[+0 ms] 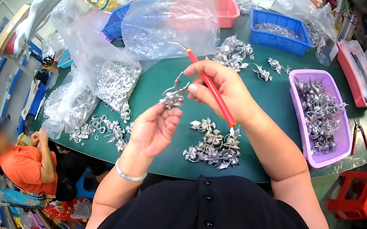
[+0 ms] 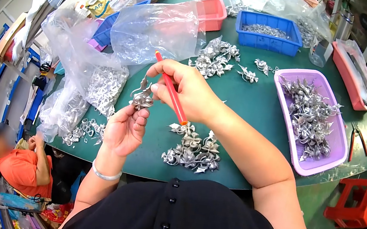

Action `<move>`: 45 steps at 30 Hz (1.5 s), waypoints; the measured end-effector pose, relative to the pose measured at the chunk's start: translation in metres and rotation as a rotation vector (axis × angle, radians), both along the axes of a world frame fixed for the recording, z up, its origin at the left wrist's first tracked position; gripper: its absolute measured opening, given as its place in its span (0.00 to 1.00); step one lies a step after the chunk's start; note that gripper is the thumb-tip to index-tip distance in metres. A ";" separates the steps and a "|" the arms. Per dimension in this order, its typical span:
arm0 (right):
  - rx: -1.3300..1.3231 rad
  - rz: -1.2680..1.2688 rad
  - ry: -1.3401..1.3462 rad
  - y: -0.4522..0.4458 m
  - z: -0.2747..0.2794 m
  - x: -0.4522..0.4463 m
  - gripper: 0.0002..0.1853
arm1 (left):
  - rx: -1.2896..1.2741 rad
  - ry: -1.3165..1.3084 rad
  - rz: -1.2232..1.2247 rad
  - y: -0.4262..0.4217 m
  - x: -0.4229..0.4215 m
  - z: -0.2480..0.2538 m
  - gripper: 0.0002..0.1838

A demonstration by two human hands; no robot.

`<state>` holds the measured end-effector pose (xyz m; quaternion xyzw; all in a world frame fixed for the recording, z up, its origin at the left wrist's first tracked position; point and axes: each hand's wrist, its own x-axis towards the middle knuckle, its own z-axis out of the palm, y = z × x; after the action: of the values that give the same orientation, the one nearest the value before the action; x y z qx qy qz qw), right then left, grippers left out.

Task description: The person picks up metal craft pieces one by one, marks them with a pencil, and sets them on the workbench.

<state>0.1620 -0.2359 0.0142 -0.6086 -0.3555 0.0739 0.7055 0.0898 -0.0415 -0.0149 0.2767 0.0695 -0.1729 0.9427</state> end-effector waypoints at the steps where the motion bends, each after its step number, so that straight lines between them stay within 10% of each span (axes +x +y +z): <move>1: -0.004 -0.005 -0.002 0.000 0.002 -0.001 0.11 | -0.001 0.003 0.001 0.000 0.000 0.001 0.17; 11: -0.005 -0.011 0.036 0.002 0.003 -0.005 0.11 | 0.022 -0.048 0.038 -0.002 -0.003 -0.002 0.16; 22: 0.039 -0.020 0.039 0.007 -0.004 0.002 0.13 | 0.713 -0.510 0.517 -0.024 -0.010 0.006 0.18; 45: -0.052 0.047 0.131 0.004 -0.004 0.005 0.13 | 0.761 -0.553 0.516 -0.024 -0.019 0.015 0.18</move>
<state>0.1665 -0.2322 0.0103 -0.6120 -0.3205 0.1391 0.7095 0.0710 -0.0654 0.0005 0.6080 -0.0577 0.1811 0.7708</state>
